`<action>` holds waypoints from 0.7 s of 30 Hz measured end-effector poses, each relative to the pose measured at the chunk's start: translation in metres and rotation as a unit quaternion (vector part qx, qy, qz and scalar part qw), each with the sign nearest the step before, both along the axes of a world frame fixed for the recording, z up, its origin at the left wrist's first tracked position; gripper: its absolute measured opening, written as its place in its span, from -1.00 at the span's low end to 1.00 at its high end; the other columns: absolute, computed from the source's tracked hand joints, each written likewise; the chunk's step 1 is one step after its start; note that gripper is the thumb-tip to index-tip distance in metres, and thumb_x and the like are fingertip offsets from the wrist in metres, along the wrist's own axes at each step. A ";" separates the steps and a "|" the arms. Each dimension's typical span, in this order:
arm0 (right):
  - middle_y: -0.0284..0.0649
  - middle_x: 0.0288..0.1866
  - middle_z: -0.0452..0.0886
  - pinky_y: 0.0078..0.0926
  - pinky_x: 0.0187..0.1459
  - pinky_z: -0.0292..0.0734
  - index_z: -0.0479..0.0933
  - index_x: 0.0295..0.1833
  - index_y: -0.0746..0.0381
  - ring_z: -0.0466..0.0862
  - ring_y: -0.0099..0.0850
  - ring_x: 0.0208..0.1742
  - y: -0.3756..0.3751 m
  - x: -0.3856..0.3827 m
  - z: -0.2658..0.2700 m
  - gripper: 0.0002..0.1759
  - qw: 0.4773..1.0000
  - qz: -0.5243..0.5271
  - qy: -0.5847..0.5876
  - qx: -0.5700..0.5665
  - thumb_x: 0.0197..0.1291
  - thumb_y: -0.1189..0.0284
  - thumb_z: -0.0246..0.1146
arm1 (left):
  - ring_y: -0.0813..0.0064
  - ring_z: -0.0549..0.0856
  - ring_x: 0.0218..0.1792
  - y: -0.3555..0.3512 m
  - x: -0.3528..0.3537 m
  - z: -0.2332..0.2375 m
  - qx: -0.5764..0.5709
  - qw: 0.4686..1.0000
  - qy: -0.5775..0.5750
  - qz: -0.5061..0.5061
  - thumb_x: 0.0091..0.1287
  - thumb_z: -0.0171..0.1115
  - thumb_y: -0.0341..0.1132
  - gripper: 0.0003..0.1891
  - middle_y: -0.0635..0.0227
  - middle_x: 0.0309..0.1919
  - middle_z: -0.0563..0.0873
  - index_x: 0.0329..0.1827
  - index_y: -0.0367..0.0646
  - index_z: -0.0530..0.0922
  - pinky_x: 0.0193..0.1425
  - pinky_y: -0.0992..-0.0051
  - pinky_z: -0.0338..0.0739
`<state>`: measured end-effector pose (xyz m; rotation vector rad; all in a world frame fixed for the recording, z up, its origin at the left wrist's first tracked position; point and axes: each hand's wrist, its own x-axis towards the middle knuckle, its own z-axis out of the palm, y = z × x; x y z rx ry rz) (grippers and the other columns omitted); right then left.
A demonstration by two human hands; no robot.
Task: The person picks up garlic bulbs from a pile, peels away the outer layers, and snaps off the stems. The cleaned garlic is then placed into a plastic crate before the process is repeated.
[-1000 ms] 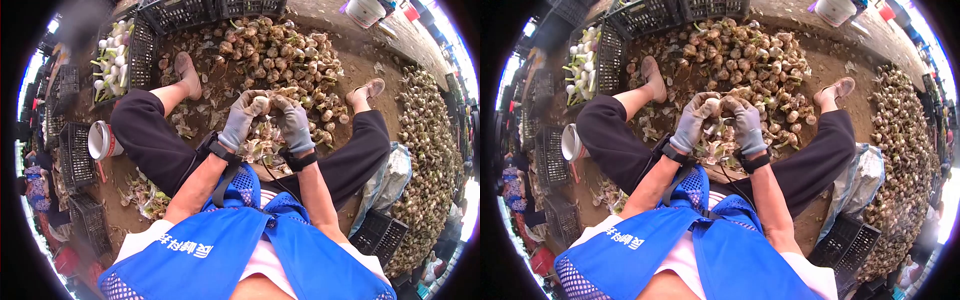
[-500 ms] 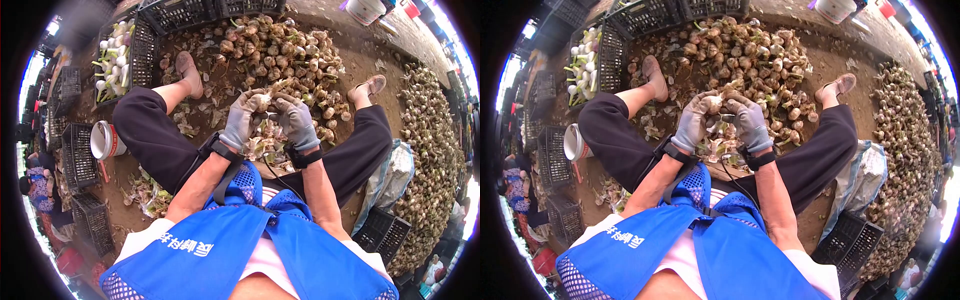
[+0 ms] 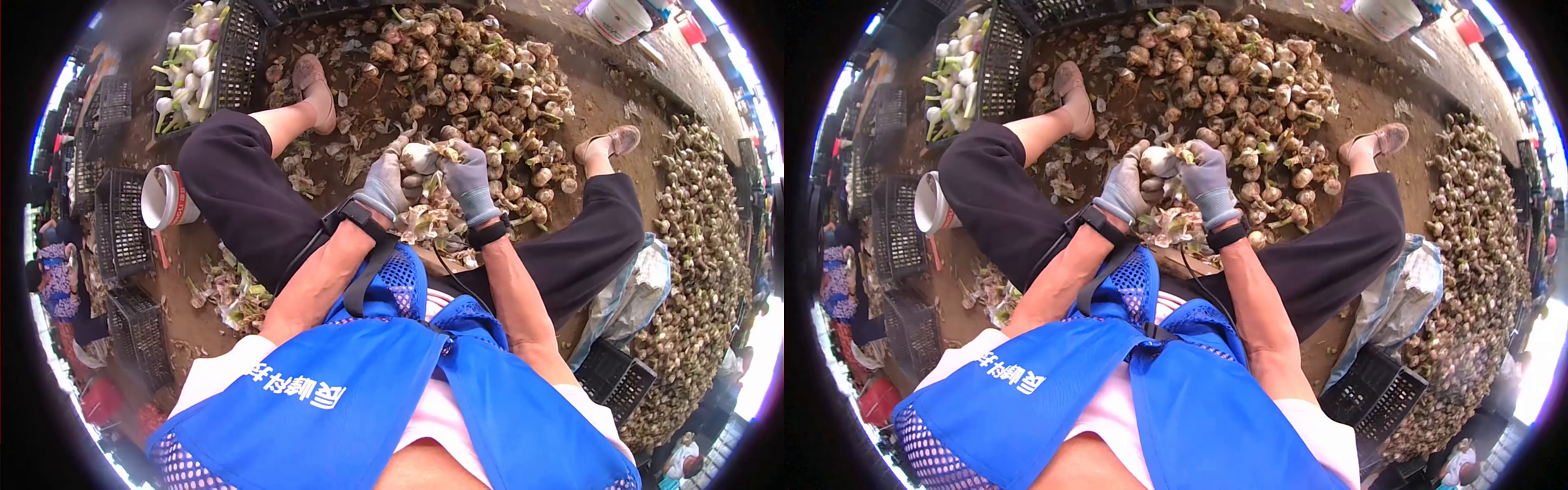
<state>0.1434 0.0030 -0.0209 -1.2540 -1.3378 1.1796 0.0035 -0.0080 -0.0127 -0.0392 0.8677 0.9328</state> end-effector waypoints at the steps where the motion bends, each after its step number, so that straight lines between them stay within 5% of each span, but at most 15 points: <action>1: -0.32 -0.33 0.59 -0.63 -0.41 0.44 0.56 -0.25 0.41 0.50 -0.61 -0.37 0.003 0.002 -0.006 -0.80 0.995 0.019 -0.050 0.087 -0.06 0.65 0.13 | 0.66 0.21 -0.91 0.000 -0.001 -0.001 -0.005 0.999 -0.048 -0.018 0.29 -0.05 0.11 -0.58 0.49 -0.81 0.39 -0.43 -0.07 0.48 -0.88 0.64 0.00; 2: -0.32 -0.33 0.59 -0.63 -0.41 0.44 0.56 -0.25 0.41 0.50 -0.61 -0.37 0.002 0.005 -0.002 -0.80 0.995 0.018 -0.052 0.088 -0.06 0.65 0.13 | 0.66 0.21 -0.91 0.001 -0.002 0.000 -0.004 0.999 -0.050 -0.019 0.29 -0.05 0.11 -0.58 0.49 -0.81 0.39 -0.43 -0.07 0.48 -0.88 0.64 0.00; 3: -0.30 -0.29 0.59 -0.63 -0.39 0.46 0.54 -0.18 0.40 0.52 -0.60 -0.33 -0.002 0.007 0.008 -0.75 0.998 0.016 0.046 -0.035 -0.04 0.64 0.12 | 0.63 0.23 -0.91 0.003 -0.003 0.001 -0.008 0.998 -0.051 -0.031 0.30 -0.10 0.11 -0.58 0.47 -0.81 0.38 -0.39 -0.07 0.49 -0.88 0.63 0.03; 6: -0.22 -0.22 0.60 -0.61 -0.29 0.56 0.43 0.04 0.39 0.60 -0.50 -0.22 -0.014 0.012 0.044 -0.63 0.919 0.054 0.310 -0.238 0.06 0.59 0.10 | 0.61 0.27 -0.89 0.002 0.003 0.017 0.005 1.000 0.011 -0.016 0.32 -0.12 0.10 -0.58 0.47 -0.78 0.39 -0.35 -0.06 0.49 -0.86 0.65 0.06; 8: -0.23 -0.26 0.61 -0.59 -0.32 0.58 0.47 -0.03 0.40 0.63 -0.48 -0.29 -0.018 0.008 0.058 -0.70 0.941 0.044 0.239 -0.236 0.07 0.57 0.10 | 0.65 0.29 -0.86 0.000 0.011 0.024 0.081 0.976 0.203 -0.003 0.30 -0.07 0.14 -0.58 0.49 -0.75 0.40 -0.34 -0.05 0.47 -0.85 0.65 0.06; 10: -0.24 -0.30 0.62 -0.59 -0.34 0.57 0.49 -0.10 0.39 0.62 -0.48 -0.34 -0.016 0.011 0.041 -0.74 0.933 0.028 0.261 -0.247 0.06 0.57 0.11 | 0.70 0.37 -0.77 -0.005 0.012 0.035 0.087 0.974 0.208 -0.036 0.27 0.05 0.09 -0.59 0.50 -0.66 0.45 -0.21 -0.12 0.47 -0.76 0.68 0.19; 12: -0.24 -0.34 0.62 -0.59 -0.37 0.57 0.52 -0.16 0.38 0.62 -0.49 -0.39 -0.012 0.013 0.025 -0.78 0.924 0.014 0.285 -0.255 0.05 0.56 0.13 | 0.71 0.45 -0.66 -0.006 0.019 0.023 0.336 0.884 0.325 -0.019 0.24 0.16 0.01 -0.56 0.47 -0.53 0.52 -0.08 -0.20 0.44 -0.62 0.69 0.33; 13: -0.24 -0.37 0.63 -0.60 -0.39 0.56 0.53 -0.22 0.38 0.62 -0.51 -0.41 -0.012 0.013 0.017 -0.82 0.955 0.033 0.233 -0.180 0.04 0.57 0.13 | 0.71 0.49 -0.57 -0.003 0.014 0.000 0.444 0.703 0.555 -0.033 0.24 0.21 -0.14 -0.58 0.42 -0.40 0.56 0.01 -0.27 0.40 -0.48 0.71 0.42; 14: -0.24 -0.39 0.63 -0.61 -0.41 0.55 0.55 -0.27 0.38 0.61 -0.52 -0.44 -0.013 0.013 0.013 -0.85 0.977 0.052 0.177 -0.104 0.03 0.58 0.14 | 0.71 0.49 -0.57 -0.004 0.013 0.003 0.443 0.703 0.555 -0.033 0.24 0.21 -0.14 -0.58 0.42 -0.40 0.56 0.01 -0.27 0.40 -0.48 0.71 0.42; 15: -0.24 -0.39 0.63 -0.60 -0.39 0.55 0.56 -0.31 0.38 0.61 -0.53 -0.44 -0.013 0.011 0.036 -0.87 0.938 0.028 0.281 -0.200 0.03 0.60 0.12 | 0.70 0.51 -0.55 -0.008 0.013 0.013 0.440 0.757 0.483 -0.010 0.27 0.15 -0.18 -0.62 0.41 -0.38 0.56 0.02 -0.26 0.40 -0.47 0.70 0.45; 17: -0.24 -0.38 0.62 -0.57 -0.32 0.56 0.55 -0.25 0.40 0.61 -0.50 -0.42 -0.011 0.017 0.035 -0.82 0.955 0.078 0.226 -0.174 0.01 0.63 0.10 | 0.67 0.50 -0.66 -0.012 0.009 0.039 0.305 0.898 0.318 0.012 0.35 -0.06 -0.18 -0.71 0.41 -0.50 0.56 -0.11 -0.23 0.47 -0.63 0.70 0.42; 18: -0.23 -0.36 0.62 -0.55 -0.28 0.55 0.55 -0.23 0.41 0.62 -0.48 -0.40 -0.011 0.020 0.038 -0.80 0.957 0.108 0.213 -0.166 0.01 0.64 0.09 | 0.67 0.50 -0.66 -0.011 0.002 0.033 0.304 0.898 0.320 0.011 0.35 -0.06 -0.18 -0.71 0.41 -0.50 0.56 -0.11 -0.23 0.47 -0.63 0.70 0.42; 19: -0.20 -0.29 0.61 -0.52 -0.23 0.55 0.52 -0.15 0.42 0.63 -0.43 -0.33 -0.010 0.024 0.028 -0.76 0.915 0.159 0.320 -0.186 0.04 0.64 0.06 | 0.66 0.46 -0.74 -0.007 -0.006 0.023 0.234 0.970 0.053 -0.021 0.35 -0.12 -0.13 -0.68 0.41 -0.58 0.54 -0.23 -0.20 0.48 -0.72 0.69 0.34; 20: -0.20 -0.29 0.61 -0.52 -0.23 0.55 0.52 -0.15 0.42 0.63 -0.43 -0.33 -0.011 0.022 0.021 -0.76 0.915 0.159 0.321 -0.184 0.04 0.64 0.06 | 0.64 0.41 -0.82 -0.005 -0.010 0.026 0.147 0.963 -0.219 -0.052 0.36 -0.17 -0.08 -0.63 0.41 -0.67 0.52 -0.34 -0.16 0.50 -0.81 0.68 0.26; 21: -0.19 -0.26 0.61 -0.51 -0.20 0.55 0.51 -0.13 0.42 0.62 -0.41 -0.30 -0.014 0.021 0.015 -0.76 0.887 0.130 0.388 -0.214 0.06 0.64 0.05 | 0.61 0.29 -0.94 -0.002 -0.006 0.031 0.090 0.973 -0.206 -0.052 0.36 -0.22 -0.01 -0.57 0.41 -0.79 0.46 -0.50 -0.10 0.46 -0.89 0.66 0.13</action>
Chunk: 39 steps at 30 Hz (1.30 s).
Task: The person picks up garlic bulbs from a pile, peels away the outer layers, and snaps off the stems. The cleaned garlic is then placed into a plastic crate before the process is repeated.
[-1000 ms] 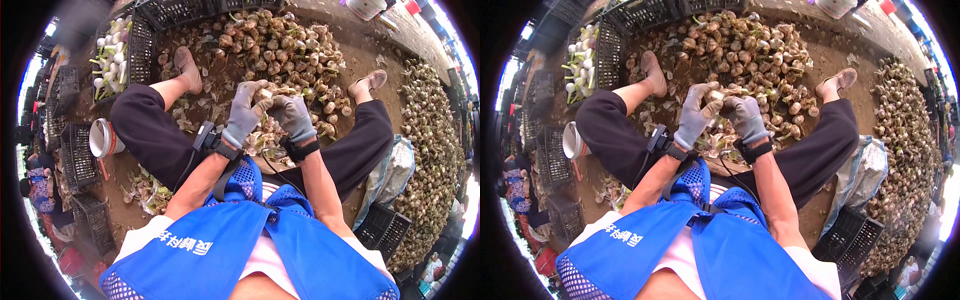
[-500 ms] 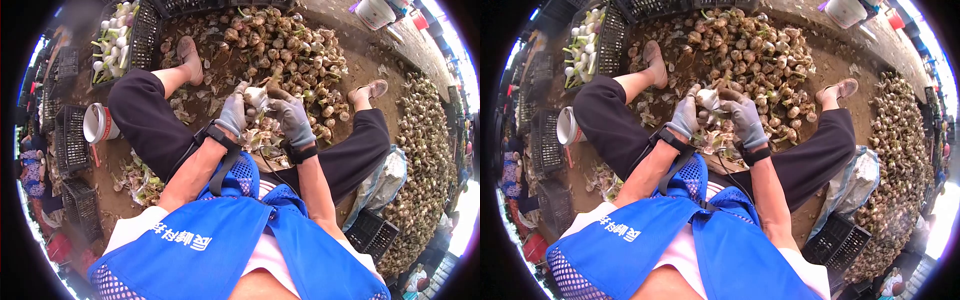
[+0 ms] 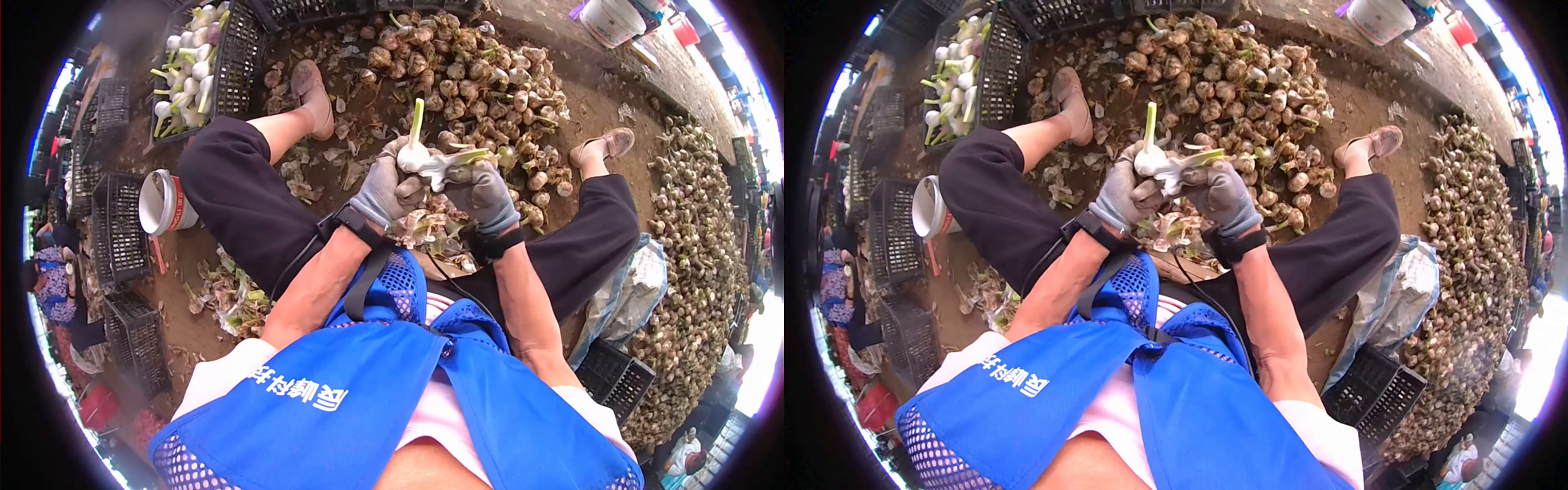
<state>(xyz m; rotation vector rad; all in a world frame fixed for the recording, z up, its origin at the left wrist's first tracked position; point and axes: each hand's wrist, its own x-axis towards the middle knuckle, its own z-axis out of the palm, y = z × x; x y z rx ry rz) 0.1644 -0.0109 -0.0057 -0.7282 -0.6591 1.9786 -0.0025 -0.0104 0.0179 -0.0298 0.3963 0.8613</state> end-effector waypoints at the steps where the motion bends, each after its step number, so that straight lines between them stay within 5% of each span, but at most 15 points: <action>1: -0.18 -0.24 0.60 -0.49 -0.18 0.55 0.50 -0.11 0.42 0.62 -0.39 -0.27 -0.002 0.000 -0.005 -0.75 0.997 -0.023 0.059 -0.053 0.08 0.64 0.03 | 0.61 0.29 -0.94 0.002 -0.001 0.000 0.002 1.000 -0.001 0.002 0.36 -0.22 -0.01 -0.57 0.41 -0.79 0.46 -0.50 -0.10 0.46 -0.89 0.66 0.13; 3: -0.14 -0.16 0.58 -0.46 -0.10 0.54 0.47 -0.10 0.43 0.62 -0.39 -0.19 -0.005 0.002 0.003 -0.75 0.999 -0.003 0.033 0.043 0.06 0.64 0.12 | 0.61 0.38 -0.85 0.004 -0.002 0.000 0.104 0.956 0.275 -0.012 0.38 -0.22 -0.04 -0.61 0.43 -0.70 0.51 -0.39 -0.10 0.48 -0.84 0.64 0.21; 4: -0.13 -0.16 0.58 -0.45 -0.09 0.55 0.47 -0.09 0.43 0.62 -0.38 -0.18 -0.003 0.001 0.000 -0.75 0.998 -0.030 -0.029 0.038 0.07 0.63 0.12 | 0.60 0.50 -0.67 0.006 0.005 -0.001 0.038 0.933 0.357 0.028 0.39 -0.17 -0.08 -0.67 0.43 -0.55 0.55 -0.21 -0.13 0.46 -0.66 0.64 0.39; 8: -0.18 -0.26 0.60 -0.49 -0.18 0.58 0.49 -0.15 0.42 0.63 -0.44 -0.29 -0.004 -0.009 0.013 -0.81 0.991 -0.072 -0.115 0.020 0.09 0.60 0.11 | 0.74 0.49 -0.31 0.012 0.015 -0.037 0.248 0.840 0.464 0.131 0.34 0.03 -0.41 -0.86 0.46 -0.27 0.51 -0.10 -0.22 0.40 -0.29 0.71 0.46; 9: -0.20 -0.32 0.61 -0.52 -0.24 0.59 0.52 -0.22 0.40 0.62 -0.47 -0.36 -0.005 -0.013 0.015 -0.85 0.988 -0.066 -0.139 0.017 0.08 0.61 0.11 | 0.72 0.49 -0.36 0.005 0.025 -0.017 0.228 0.840 0.464 0.165 0.34 0.03 -0.39 -0.88 0.45 -0.33 0.52 -0.13 -0.21 0.44 -0.31 0.73 0.46; 11: -0.19 -0.33 0.61 -0.55 -0.28 0.58 0.53 -0.22 0.42 0.62 -0.50 -0.37 -0.006 -0.017 0.018 -0.84 0.983 -0.052 -0.172 0.033 0.07 0.61 0.11 | 0.59 0.52 -0.32 0.018 0.003 -0.049 0.236 0.931 0.220 0.172 0.35 -0.03 -0.34 -0.79 0.36 -0.22 0.52 -0.05 -0.24 0.42 -0.27 0.60 0.48; 14: -0.16 -0.33 0.62 -0.52 -0.34 0.54 0.54 -0.20 0.43 0.60 -0.49 -0.42 0.016 0.004 -0.001 -0.82 0.948 -0.123 -0.292 0.015 0.09 0.57 0.15 | 0.48 0.56 -0.31 0.006 0.001 -0.037 0.113 0.969 0.194 0.105 0.35 0.00 -0.24 -0.72 0.25 -0.23 0.56 -0.05 -0.28 0.42 -0.32 0.55 0.50; 17: -0.19 -0.25 0.63 -0.58 -0.29 0.48 0.55 -0.17 0.41 0.59 -0.52 -0.31 0.044 0.038 -0.075 -0.79 0.860 -0.012 -0.506 0.062 0.12 0.49 0.21 | 0.39 0.59 -0.35 0.003 0.003 -0.022 0.064 0.980 0.153 0.108 0.36 -0.03 -0.14 -0.65 0.16 -0.26 0.58 -0.06 -0.29 0.43 -0.37 0.47 0.52; 19: -0.24 -0.23 0.63 -0.61 -0.40 0.47 0.54 -0.12 0.37 0.58 -0.54 -0.36 0.030 0.018 -0.036 -0.73 0.914 -0.094 -0.386 0.078 0.14 0.40 0.23 | 0.37 0.60 -0.39 0.008 0.001 -0.034 0.055 0.980 0.154 0.113 0.36 -0.04 -0.13 -0.64 0.16 -0.29 0.58 -0.06 -0.30 0.43 -0.35 0.42 0.53; 21: -0.26 -0.28 0.61 -0.67 -0.34 0.46 0.51 -0.06 0.36 0.56 -0.58 -0.33 0.013 -0.001 0.023 -0.69 0.959 -0.091 -0.264 -0.055 0.14 0.38 0.25 | 0.36 0.60 -0.40 0.008 0.003 -0.046 0.079 0.973 0.172 0.131 0.37 -0.06 -0.16 -0.66 0.17 -0.29 0.58 -0.06 -0.31 0.43 -0.35 0.44 0.54; 27: -0.34 -0.31 0.60 -0.78 -0.43 0.43 0.47 0.01 0.32 0.54 -0.67 -0.43 -0.001 -0.022 0.030 -0.69 0.978 -0.020 -0.200 -0.061 0.17 0.41 0.19 | 0.44 0.59 -0.47 0.007 0.015 -0.038 0.047 0.953 0.263 0.145 0.33 -0.14 -0.44 -0.76 0.24 -0.36 0.59 -0.08 -0.34 0.47 -0.45 0.45 0.53; 32: -0.21 -0.18 0.60 -0.53 -0.28 0.57 0.42 0.05 0.36 0.62 -0.45 -0.29 0.000 -0.014 0.012 -0.70 0.992 -0.029 -0.098 -0.077 0.21 0.52 0.07 | 0.41 0.60 -0.48 0.016 0.010 -0.060 -0.031 0.953 0.244 0.179 0.30 -0.02 -0.40 -0.79 0.24 -0.36 0.61 -0.10 -0.26 0.53 -0.46 0.42 0.54; 36: -0.19 -0.24 0.61 -0.51 -0.25 0.59 0.48 -0.05 0.38 0.61 -0.47 -0.26 0.005 -0.018 0.012 -0.75 0.977 -0.042 -0.193 -0.077 0.13 0.56 0.15 | 0.50 0.58 -0.48 0.016 0.015 -0.060 0.038 0.931 0.288 0.220 0.28 0.06 -0.42 -0.83 0.27 -0.36 0.62 -0.15 -0.28 0.55 -0.45 0.50 0.53; 38: -0.21 -0.19 0.61 -0.64 -0.23 0.50 0.49 -0.03 0.38 0.58 -0.57 -0.25 0.004 -0.023 0.011 -0.72 0.903 -0.044 -0.409 0.123 0.13 0.52 0.16 | 0.61 0.55 -0.48 0.010 0.017 -0.052 0.080 0.919 0.341 0.181 0.24 0.10 -0.49 -0.84 0.32 -0.38 0.62 -0.17 -0.33 0.56 -0.43 0.62 0.51; 39: -0.21 -0.19 0.61 -0.64 -0.23 0.50 0.49 -0.03 0.38 0.58 -0.57 -0.25 0.004 -0.025 0.009 -0.72 0.903 -0.044 -0.409 0.123 0.13 0.52 0.16 | 0.61 0.55 -0.48 0.009 0.018 -0.045 0.080 0.919 0.341 0.181 0.24 0.10 -0.49 -0.84 0.32 -0.38 0.62 -0.17 -0.33 0.56 -0.43 0.62 0.51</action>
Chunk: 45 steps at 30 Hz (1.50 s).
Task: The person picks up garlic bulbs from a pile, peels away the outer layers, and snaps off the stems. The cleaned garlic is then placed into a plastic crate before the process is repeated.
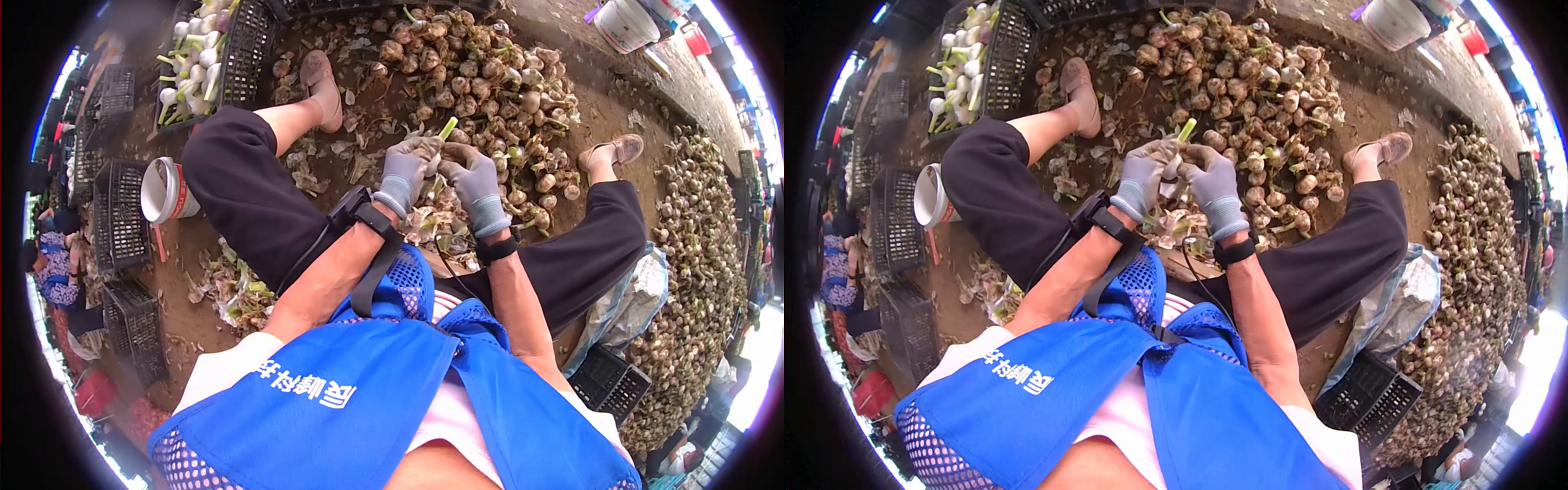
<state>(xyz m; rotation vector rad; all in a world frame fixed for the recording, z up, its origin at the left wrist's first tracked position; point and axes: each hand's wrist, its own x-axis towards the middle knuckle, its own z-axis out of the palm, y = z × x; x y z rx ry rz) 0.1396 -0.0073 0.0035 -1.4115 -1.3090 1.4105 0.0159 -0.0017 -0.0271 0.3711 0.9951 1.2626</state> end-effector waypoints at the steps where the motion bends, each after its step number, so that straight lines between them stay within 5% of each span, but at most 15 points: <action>1: -0.22 -0.20 0.62 -0.67 -0.24 0.47 0.51 -0.06 0.39 0.56 -0.60 -0.26 0.000 -0.001 -0.002 -0.73 1.000 -0.006 -0.013 0.017 0.11 0.53 0.18 | 0.65 0.54 -0.49 -0.001 0.002 0.007 0.008 0.999 0.030 -0.010 0.24 0.05 -0.53 -0.86 0.38 -0.40 0.61 -0.23 -0.33 0.58 -0.42 0.68 0.49; 4: -0.22 -0.23 0.62 -0.67 -0.28 0.50 0.50 -0.05 0.37 0.58 -0.59 -0.29 0.001 0.006 -0.005 -0.73 1.000 -0.007 -0.011 0.020 0.13 0.51 0.18 | 0.65 0.55 -0.48 0.000 0.002 0.005 0.028 0.996 0.084 -0.033 0.25 0.10 -0.49 -0.84 0.35 -0.39 0.63 -0.17 -0.38 0.56 -0.41 0.70 0.49; 7: -0.30 -0.31 0.61 -0.68 -0.44 0.52 0.50 -0.06 0.33 0.57 -0.61 -0.43 -0.002 0.012 0.004 -0.76 0.953 -0.057 0.244 -0.171 0.17 0.45 0.18 | 0.62 0.58 -0.45 0.000 0.001 0.001 0.005 1.000 0.013 -0.019 0.26 0.07 -0.52 -0.85 0.32 -0.38 0.63 -0.18 -0.36 0.56 -0.40 0.65 0.52; 15: -0.21 -0.25 0.62 -0.58 -0.33 0.58 0.45 0.01 0.37 0.63 -0.48 -0.36 0.001 0.014 -0.009 -0.71 0.942 -0.031 0.273 -0.192 0.20 0.48 0.13 | 0.40 0.62 -0.49 0.002 0.002 -0.002 -0.075 0.995 -0.059 0.015 0.26 -0.10 -0.59 -0.78 0.24 -0.39 0.61 -0.17 -0.30 0.53 -0.44 0.45 0.58; 19: -0.20 -0.24 0.62 -0.56 -0.33 0.59 0.47 0.00 0.36 0.63 -0.45 -0.34 -0.001 0.009 0.005 -0.72 0.936 -0.052 0.291 -0.191 0.19 0.48 0.13 | 0.46 0.61 -0.48 0.000 0.002 0.003 -0.068 0.996 -0.063 0.018 0.27 -0.01 -0.52 -0.86 0.28 -0.40 0.61 -0.20 -0.29 0.53 -0.41 0.49 0.59; 22: -0.20 -0.21 0.61 -0.60 -0.31 0.56 0.47 -0.02 0.39 0.63 -0.47 -0.30 0.000 0.005 0.007 -0.73 0.962 -0.062 0.209 -0.166 0.18 0.53 0.12 | 0.58 0.56 -0.52 0.001 0.006 0.001 0.012 0.999 0.045 -0.015 0.28 0.12 -0.38 -0.86 0.33 -0.42 0.60 -0.21 -0.28 0.51 -0.46 0.58 0.52; 24: -0.20 -0.18 0.60 -0.64 -0.22 0.51 0.46 -0.01 0.40 0.61 -0.49 -0.23 0.004 0.003 -0.010 -0.71 1.000 -0.016 0.000 0.006 0.13 0.61 0.10 | 0.69 0.50 -0.51 0.000 0.006 0.001 0.083 0.952 0.282 -0.086 0.26 0.19 -0.27 -0.76 0.41 -0.45 0.58 -0.16 -0.28 0.48 -0.47 0.66 0.43; 25: -0.18 -0.18 0.60 -0.64 -0.14 0.47 0.45 0.01 0.40 0.59 -0.50 -0.18 0.007 0.002 -0.026 -0.67 0.996 -0.030 -0.054 0.059 0.07 0.66 0.06 | 0.71 0.47 -0.47 -0.001 0.009 0.003 0.074 0.943 0.312 -0.085 0.27 0.19 -0.26 -0.75 0.46 -0.42 0.56 -0.16 -0.26 0.45 -0.42 0.67 0.39; 31: -0.03 -0.21 0.60 -0.55 -0.11 0.46 0.45 -0.01 0.38 0.60 -0.44 -0.22 0.001 -0.005 -0.005 -0.62 0.943 -0.041 -0.274 0.187 -0.04 0.60 0.11 | 0.73 0.46 -0.39 0.005 0.016 -0.035 0.117 0.933 0.338 -0.040 0.29 0.15 -0.35 -0.86 0.44 -0.36 0.55 -0.23 -0.22 0.43 -0.34 0.69 0.40; 34: 0.01 -0.23 0.59 -0.54 -0.16 0.46 0.43 0.02 0.35 0.60 -0.41 -0.27 0.004 -0.001 0.014 -0.58 0.959 0.021 -0.274 0.071 -0.06 0.60 0.10 | 0.74 0.46 -0.36 0.001 0.012 -0.026 0.146 0.919 0.360 -0.073 0.29 0.13 -0.40 -0.91 0.45 -0.37 0.54 -0.23 -0.22 0.44 -0.32 0.72 0.39; 38: -0.28 -0.25 0.60 -0.67 -0.22 0.44 0.40 0.07 0.43 0.54 -0.59 -0.27 0.006 0.005 -0.011 -0.53 0.991 -0.002 -0.105 0.083 -0.08 0.69 0.04 | 0.73 0.42 -0.51 -0.009 0.011 0.010 0.109 0.975 0.167 -0.095 0.25 0.15 -0.43 -0.93 0.49 -0.52 0.47 -0.34 -0.22 0.45 -0.46 0.68 0.34; 42: -0.29 -0.31 0.60 -0.64 -0.32 0.47 0.48 -0.02 0.42 0.55 -0.56 -0.38 0.006 0.018 -0.031 -0.56 0.997 -0.055 0.051 -0.023 -0.13 0.71 0.03 | 0.69 0.55 -0.45 -0.011 -0.005 0.029 0.082 0.991 -0.022 -0.105 0.34 0.00 -0.43 -0.88 0.31 -0.33 0.62 -0.26 -0.24 0.51 -0.42 0.70 0.49; 43: -0.33 -0.38 0.59 -0.64 -0.40 0.46 0.53 -0.09 0.38 0.54 -0.56 -0.44 0.007 0.022 -0.070 -0.60 0.998 -0.058 0.006 0.028 -0.14 0.70 0.03 | 0.58 0.60 -0.37 -0.009 -0.005 0.030 0.090 0.992 -0.055 -0.072 0.35 -0.04 -0.43 -0.84 0.21 -0.23 0.63 -0.21 -0.30 0.51 -0.31 0.64 0.54; 44: -0.28 -0.41 0.62 -0.62 -0.38 0.46 0.57 -0.13 0.29 0.55 -0.54 -0.43 0.002 0.020 -0.060 -0.62 0.992 -0.006 -0.127 -0.006 -0.14 0.65 0.05 | 0.49 0.62 -0.27 -0.008 -0.007 0.029 0.079 0.987 -0.125 -0.062 0.36 -0.06 -0.39 -0.80 0.18 -0.22 0.63 -0.15 -0.33 0.50 -0.20 0.54 0.57; 45: -0.17 -0.39 0.64 -0.52 -0.33 0.49 0.60 -0.15 0.20 0.60 -0.44 -0.39 -0.001 0.016 -0.065 -0.61 0.961 0.078 -0.253 0.075 -0.16 0.62 0.07 | 0.43 0.61 -0.21 -0.005 -0.010 0.023 0.079 0.980 -0.169 -0.063 0.36 -0.05 -0.35 -0.77 0.16 -0.19 0.62 -0.12 -0.34 0.49 -0.11 0.46 0.54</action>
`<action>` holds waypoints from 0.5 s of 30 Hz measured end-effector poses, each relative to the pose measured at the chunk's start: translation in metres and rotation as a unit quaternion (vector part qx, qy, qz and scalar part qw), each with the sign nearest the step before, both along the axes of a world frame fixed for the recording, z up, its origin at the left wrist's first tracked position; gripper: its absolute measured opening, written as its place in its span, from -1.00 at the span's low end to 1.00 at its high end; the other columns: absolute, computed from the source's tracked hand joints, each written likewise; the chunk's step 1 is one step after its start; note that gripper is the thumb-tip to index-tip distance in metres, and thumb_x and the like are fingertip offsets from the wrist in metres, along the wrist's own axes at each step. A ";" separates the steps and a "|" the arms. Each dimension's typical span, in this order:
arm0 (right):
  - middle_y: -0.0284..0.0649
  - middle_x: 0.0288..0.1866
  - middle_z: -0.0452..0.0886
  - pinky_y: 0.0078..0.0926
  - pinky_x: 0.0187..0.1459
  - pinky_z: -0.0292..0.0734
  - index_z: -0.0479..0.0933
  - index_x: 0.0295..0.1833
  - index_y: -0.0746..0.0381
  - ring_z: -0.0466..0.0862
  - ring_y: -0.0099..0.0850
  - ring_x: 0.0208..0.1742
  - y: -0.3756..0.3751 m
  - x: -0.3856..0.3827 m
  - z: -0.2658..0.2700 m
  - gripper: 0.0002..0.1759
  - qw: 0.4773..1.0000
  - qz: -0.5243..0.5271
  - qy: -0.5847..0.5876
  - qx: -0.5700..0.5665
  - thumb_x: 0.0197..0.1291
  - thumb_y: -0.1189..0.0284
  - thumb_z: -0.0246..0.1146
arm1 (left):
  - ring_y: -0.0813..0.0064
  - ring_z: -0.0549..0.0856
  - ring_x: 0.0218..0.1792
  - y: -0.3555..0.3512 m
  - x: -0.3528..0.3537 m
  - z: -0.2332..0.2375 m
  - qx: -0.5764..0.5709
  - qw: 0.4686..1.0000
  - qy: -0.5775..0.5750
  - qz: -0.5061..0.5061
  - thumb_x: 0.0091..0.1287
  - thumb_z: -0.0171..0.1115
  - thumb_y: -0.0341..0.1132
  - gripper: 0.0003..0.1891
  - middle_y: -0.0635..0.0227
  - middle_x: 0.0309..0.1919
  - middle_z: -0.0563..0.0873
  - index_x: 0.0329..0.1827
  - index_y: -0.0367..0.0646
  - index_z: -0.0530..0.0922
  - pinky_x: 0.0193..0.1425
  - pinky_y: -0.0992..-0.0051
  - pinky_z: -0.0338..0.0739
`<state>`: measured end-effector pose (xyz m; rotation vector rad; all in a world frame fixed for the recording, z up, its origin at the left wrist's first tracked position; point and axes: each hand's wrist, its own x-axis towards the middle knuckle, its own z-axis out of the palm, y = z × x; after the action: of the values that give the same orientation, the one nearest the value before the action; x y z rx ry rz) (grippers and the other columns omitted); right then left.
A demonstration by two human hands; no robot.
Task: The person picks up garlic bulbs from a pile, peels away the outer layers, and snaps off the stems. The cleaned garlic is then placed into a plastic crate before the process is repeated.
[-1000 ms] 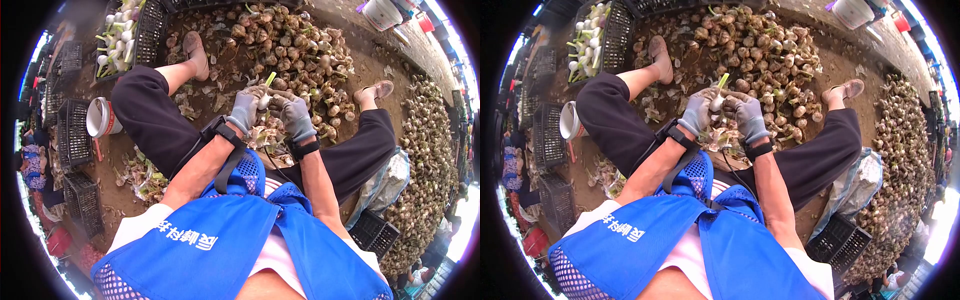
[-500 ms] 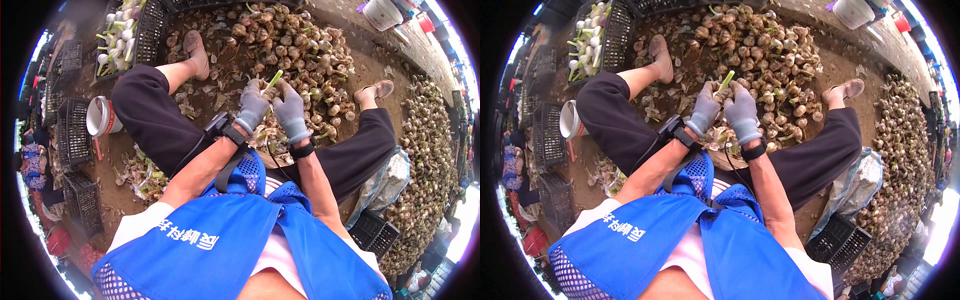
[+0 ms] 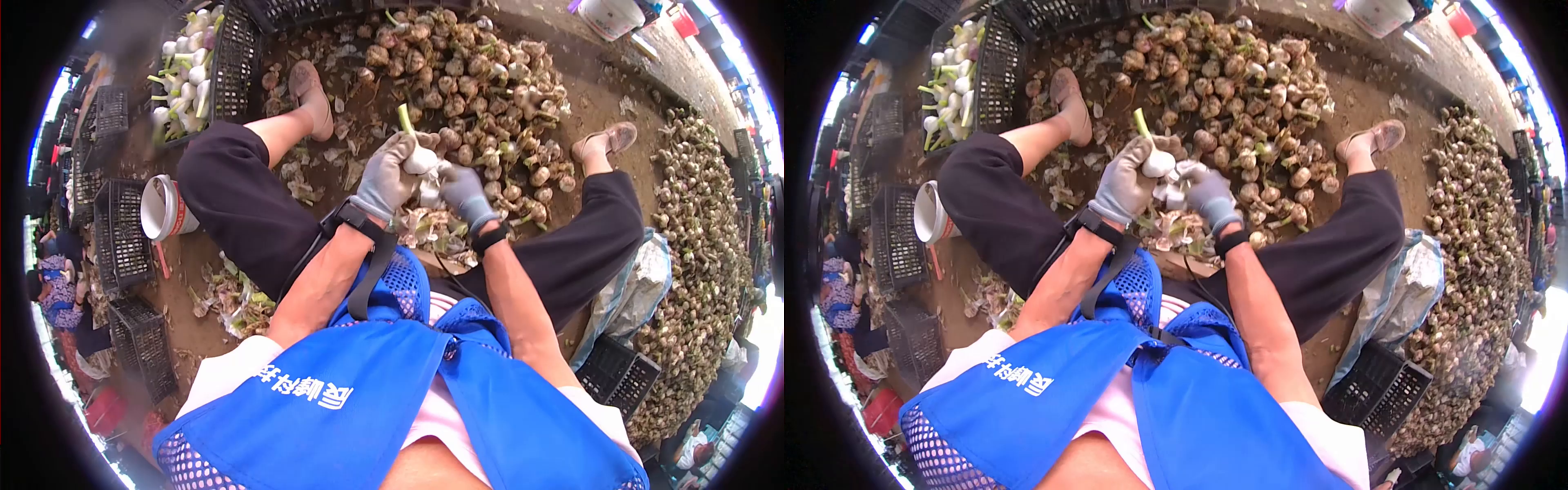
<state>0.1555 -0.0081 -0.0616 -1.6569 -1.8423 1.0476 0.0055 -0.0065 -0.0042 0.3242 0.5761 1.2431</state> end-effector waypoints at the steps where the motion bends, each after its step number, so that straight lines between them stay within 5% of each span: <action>1: -0.11 -0.31 0.64 -0.45 -0.18 0.50 0.60 -0.16 0.18 0.63 -0.31 -0.28 -0.006 0.002 -0.003 -0.63 0.992 0.083 -0.080 -0.052 -0.16 0.59 0.08 | 0.37 0.61 -0.15 0.005 -0.004 -0.006 0.000 0.999 -0.043 -0.003 0.36 -0.05 -0.32 -0.74 0.13 -0.16 0.61 -0.09 -0.36 0.48 -0.03 0.39 0.52; 3: -0.09 -0.22 0.63 -0.43 -0.05 0.46 0.58 -0.09 0.17 0.62 -0.24 -0.16 -0.012 0.000 0.001 -0.59 0.979 0.167 -0.045 -0.109 -0.13 0.58 0.06 | 0.24 0.57 -0.11 0.012 -0.011 0.001 -0.085 0.985 -0.146 0.030 0.35 -0.03 -0.23 -0.66 0.09 -0.17 0.59 -0.02 -0.36 0.43 0.09 0.27 0.44; 6: 0.00 -0.06 0.55 -0.39 0.05 0.40 0.50 0.02 0.16 0.55 -0.17 0.01 -0.006 0.003 0.039 -0.60 0.996 0.083 0.037 0.000 -0.02 0.42 0.18 | 0.20 0.58 -0.17 0.015 -0.021 -0.002 -0.078 0.975 -0.202 0.050 0.35 -0.02 -0.22 -0.72 0.12 -0.25 0.59 -0.12 -0.30 0.44 0.03 0.17 0.46; 9: 0.03 -0.11 0.56 -0.36 -0.05 0.45 0.50 -0.03 0.28 0.57 -0.13 -0.05 0.004 -0.006 0.074 -0.52 0.993 0.042 0.102 0.032 -0.02 0.22 0.30 | 0.24 0.61 -0.27 0.013 -0.009 -0.006 -0.079 0.986 -0.118 0.086 0.35 -0.04 -0.27 -0.79 0.18 -0.34 0.59 -0.20 -0.27 0.43 -0.06 0.23 0.52; 11: -0.07 -0.33 0.58 -0.22 -0.25 0.48 0.53 -0.33 0.26 0.59 -0.09 -0.29 -0.002 -0.031 0.091 -0.69 0.985 0.047 -0.145 0.085 -0.06 0.21 0.26 | 0.31 0.62 -0.30 0.007 -0.005 -0.001 -0.006 0.990 0.130 0.063 0.36 -0.06 -0.29 -0.80 0.19 -0.35 0.60 -0.23 -0.26 0.45 -0.08 0.34 0.53; 13: -0.12 -0.48 0.56 -0.19 -0.35 0.46 0.49 -0.51 0.23 0.58 -0.11 -0.41 -0.007 -0.045 0.073 -0.81 0.974 0.019 -0.180 0.137 -0.09 0.32 0.21 | 0.37 0.62 -0.31 0.006 -0.003 -0.014 0.035 0.983 0.149 0.104 0.38 -0.11 -0.27 -0.75 0.18 -0.35 0.62 -0.27 -0.28 0.47 -0.10 0.42 0.54; 15: -0.09 -0.55 0.53 -0.22 -0.41 0.45 0.49 -0.55 0.20 0.57 -0.11 -0.46 -0.011 -0.046 0.048 -0.86 0.990 0.060 -0.059 0.116 -0.10 0.37 0.15 | 0.38 0.62 -0.31 0.006 -0.007 -0.020 -0.079 0.990 0.048 0.102 0.41 -0.17 -0.23 -0.68 0.15 -0.32 0.63 -0.30 -0.30 0.48 -0.11 0.42 0.54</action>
<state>0.1096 -0.0195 -0.0136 -1.5159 -2.0752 0.7603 -0.0018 -0.0005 -0.0243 0.1949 0.8011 1.3735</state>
